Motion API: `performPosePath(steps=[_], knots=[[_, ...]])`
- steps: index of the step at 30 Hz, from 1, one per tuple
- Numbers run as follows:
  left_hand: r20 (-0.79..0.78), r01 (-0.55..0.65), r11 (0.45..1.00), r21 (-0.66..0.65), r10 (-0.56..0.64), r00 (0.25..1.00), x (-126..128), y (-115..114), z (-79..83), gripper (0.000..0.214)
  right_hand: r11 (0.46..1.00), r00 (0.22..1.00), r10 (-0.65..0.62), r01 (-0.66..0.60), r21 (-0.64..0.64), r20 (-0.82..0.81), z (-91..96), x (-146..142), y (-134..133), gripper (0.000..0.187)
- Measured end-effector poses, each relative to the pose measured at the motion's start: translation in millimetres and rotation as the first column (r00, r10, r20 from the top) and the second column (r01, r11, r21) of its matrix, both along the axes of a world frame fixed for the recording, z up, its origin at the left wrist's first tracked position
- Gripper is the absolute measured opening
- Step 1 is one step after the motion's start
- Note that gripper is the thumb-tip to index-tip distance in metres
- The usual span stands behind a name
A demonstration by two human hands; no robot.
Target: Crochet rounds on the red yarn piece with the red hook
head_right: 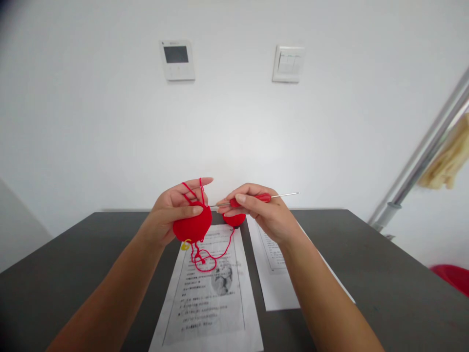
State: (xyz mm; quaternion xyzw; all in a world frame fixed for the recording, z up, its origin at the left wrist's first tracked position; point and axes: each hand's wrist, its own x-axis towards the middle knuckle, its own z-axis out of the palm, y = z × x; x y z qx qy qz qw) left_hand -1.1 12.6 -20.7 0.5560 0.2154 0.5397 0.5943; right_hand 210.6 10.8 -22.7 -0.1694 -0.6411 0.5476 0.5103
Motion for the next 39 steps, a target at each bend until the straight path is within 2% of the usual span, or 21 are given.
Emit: performPosePath(steps=[4,10,13,16,22,26,28,30,33,36,39], knots=[[0.084,0.144,0.990,0.000,-0.143,0.986,0,-1,-0.3,0.054,0.987,0.987,0.124,-0.134,-0.093,-0.099,-3.1,-4,4,0.015],[0.168,0.273,0.962,-0.010,-0.268,0.949,1,-1,-4.5,0.050,0.955,0.960,0.214,-0.245,-0.170,-0.181,-10.0,-12,8,0.015],[0.189,0.315,0.949,-0.003,-0.309,0.932,1,0,-6.4,0.052,0.936,0.945,0.249,-0.290,-0.199,-0.210,-13.0,-18,9,0.018],[0.168,0.303,0.953,-0.006,-0.298,0.940,-1,1,-5.9,0.051,0.929,0.934,0.261,-0.312,-0.200,-0.244,-14.3,-22,8,0.019],[0.072,0.194,0.981,-0.012,-0.192,0.979,0,-1,-1.2,0.043,0.971,0.948,0.159,-0.201,-0.130,-0.274,-11.1,-27,2,0.016],[0.042,0.131,0.990,-0.046,-0.129,0.991,0,-3,1.2,0.043,1.000,0.958,0.003,-0.004,-0.002,-0.287,-11.6,-32,-6,0.013],[0.030,0.101,0.992,-0.071,-0.100,0.995,-2,-3,2.5,0.046,0.986,0.959,-0.081,0.117,0.118,-0.271,-14.5,-33,-9,0.009],[0.015,0.086,0.993,-0.081,-0.085,0.996,-5,-3,3.8,0.049,0.935,0.960,-0.167,0.227,0.274,-0.226,-18.3,-31,-11,0.009],[0.001,0.079,0.995,-0.056,-0.079,0.997,-8,-2,5.1,0.052,0.776,0.946,-0.300,0.315,0.546,-0.120,-22.1,-27,-11,0.021],[-0.026,0.067,0.997,-0.027,-0.068,0.997,-10,-1,5.3,0.057,0.633,0.927,-0.370,0.294,0.717,-0.053,-21.7,-24,-9,0.031],[-0.095,0.030,1.000,-0.004,-0.031,0.995,-11,-2,4.8,0.065,0.533,0.913,-0.407,0.266,0.803,-0.033,-18.6,-23,-8,0.032]])
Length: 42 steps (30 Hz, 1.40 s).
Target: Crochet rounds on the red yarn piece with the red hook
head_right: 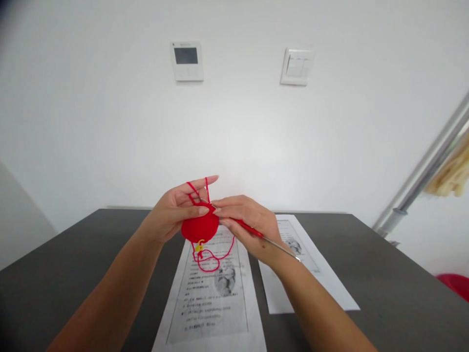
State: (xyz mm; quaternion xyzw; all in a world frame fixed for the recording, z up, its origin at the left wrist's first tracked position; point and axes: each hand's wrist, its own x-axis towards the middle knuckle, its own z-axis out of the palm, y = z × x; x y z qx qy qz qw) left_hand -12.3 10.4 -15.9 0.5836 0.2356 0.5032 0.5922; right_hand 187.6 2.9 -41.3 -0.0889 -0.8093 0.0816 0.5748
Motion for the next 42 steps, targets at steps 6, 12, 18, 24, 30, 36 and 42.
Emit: performPosePath(steps=[6,12,18,24,30,36,42], knots=[[-0.122,-0.106,0.986,0.130,0.122,0.985,-1,0,-0.8,0.069,0.985,0.987,-0.141,0.132,0.114,0.076,2.9,-3,-2,0.028],[-0.159,-0.342,0.883,0.321,0.406,0.900,11,-7,-1.0,0.060,0.943,0.945,-0.306,0.285,0.170,0.115,-12.3,-11,7,0.026],[-0.001,-0.336,0.938,0.086,0.337,0.941,24,-10,-3.2,0.066,0.930,0.940,-0.339,0.329,0.164,0.039,-27.6,-19,15,0.035],[0.139,-0.001,0.987,-0.160,0.023,0.990,19,2,-5.3,0.059,0.927,0.945,-0.328,0.324,0.191,-0.011,-24.2,-25,11,0.024],[0.065,0.101,0.978,-0.181,-0.090,0.994,2,12,-7.3,0.061,0.962,0.962,-0.271,0.270,0.026,0.032,-8.1,-18,-3,0.021],[-0.060,0.147,0.975,-0.169,-0.159,0.985,-11,10,-2.9,0.057,0.964,0.961,-0.267,0.267,0.007,0.077,7.5,-3,-9,0.019],[-0.079,0.203,0.970,-0.137,-0.215,0.973,-13,8,0.1,0.052,0.971,0.988,-0.144,0.151,-0.184,0.050,11.9,2,-11,0.010]])
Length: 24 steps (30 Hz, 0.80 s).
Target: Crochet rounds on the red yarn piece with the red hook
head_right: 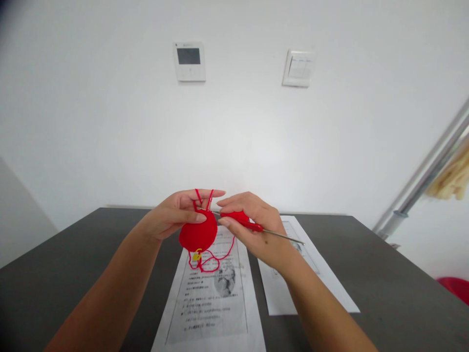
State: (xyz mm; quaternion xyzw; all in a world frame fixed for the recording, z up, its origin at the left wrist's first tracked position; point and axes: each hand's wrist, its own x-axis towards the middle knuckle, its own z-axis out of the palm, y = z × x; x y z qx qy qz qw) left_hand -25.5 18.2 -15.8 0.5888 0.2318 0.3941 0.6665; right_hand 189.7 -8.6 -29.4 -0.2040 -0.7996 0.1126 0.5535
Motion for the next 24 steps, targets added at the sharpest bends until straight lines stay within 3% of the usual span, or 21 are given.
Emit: performPosePath(steps=[7,13,18,24], knots=[[-0.008,-0.076,0.994,0.076,0.077,0.997,4,-3,1.5,0.051,0.983,0.994,0.060,-0.076,-0.169,-0.094,-7.3,-1,1,0.010],[-0.007,-0.156,0.977,0.147,0.159,0.987,9,-5,-0.1,0.059,0.992,0.997,0.030,-0.039,-0.120,-0.076,-7.8,-3,1,0.011],[0.019,-0.181,0.975,0.126,0.180,0.984,12,-10,1.0,0.060,1.000,1.000,-0.007,0.007,0.004,-0.014,-6.3,-2,0,0.015],[0.032,-0.178,0.975,0.131,0.175,0.984,14,-13,0.2,0.061,0.998,0.999,0.034,-0.034,0.043,-0.005,-8.5,-2,1,0.022]])
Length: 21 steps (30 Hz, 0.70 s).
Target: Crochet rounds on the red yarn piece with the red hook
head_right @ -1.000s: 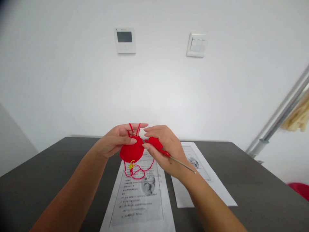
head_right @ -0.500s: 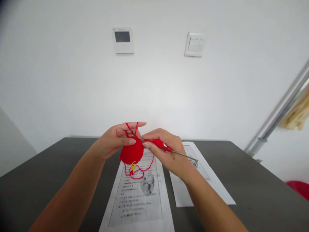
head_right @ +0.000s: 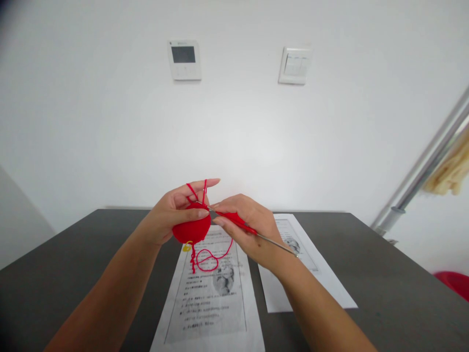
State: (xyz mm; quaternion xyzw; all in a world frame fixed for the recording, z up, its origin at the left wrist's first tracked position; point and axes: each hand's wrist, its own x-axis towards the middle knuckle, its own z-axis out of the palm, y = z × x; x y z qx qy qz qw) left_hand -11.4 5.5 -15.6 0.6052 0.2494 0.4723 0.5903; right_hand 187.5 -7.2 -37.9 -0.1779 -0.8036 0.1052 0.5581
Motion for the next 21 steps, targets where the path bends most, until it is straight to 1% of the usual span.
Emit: performPosePath(steps=[5,9,12,15,17,18,19,21], knots=[[0.039,0.009,0.998,0.062,-0.011,0.999,-3,0,3.4,0.049,0.989,0.993,0.085,-0.094,-0.112,-0.077,-1.0,-1,-4,0.024],[0.078,0.026,0.998,0.056,-0.030,0.996,-7,0,6.2,0.048,0.975,0.982,0.082,-0.114,-0.189,-0.171,1.7,-3,-9,0.022],[0.108,0.088,0.996,0.024,-0.090,0.990,-10,1,5.3,0.052,0.954,0.961,0.093,-0.161,-0.253,-0.259,3.8,-6,-11,0.013],[0.142,0.180,0.984,-0.012,-0.177,0.974,-12,3,3.2,0.051,0.932,0.938,0.129,-0.225,-0.283,-0.321,4.4,-8,-11,0.010],[0.166,0.252,0.967,-0.036,-0.243,0.956,-13,5,2.3,0.049,0.938,0.943,0.145,-0.227,-0.261,-0.298,4.8,-7,-10,0.012],[0.179,0.287,0.957,-0.048,-0.274,0.945,-14,6,2.2,0.048,0.951,0.955,0.152,-0.211,-0.224,-0.257,5.4,-6,-9,0.013],[0.192,0.313,0.948,-0.063,-0.297,0.935,-14,7,2.3,0.047,0.968,0.969,0.158,-0.190,-0.162,-0.191,6.2,-4,-9,0.015],[0.208,0.340,0.935,-0.100,-0.314,0.926,-15,8,2.8,0.046,0.989,0.989,0.148,-0.147,0.019,-0.007,8.6,-1,-7,0.023]])
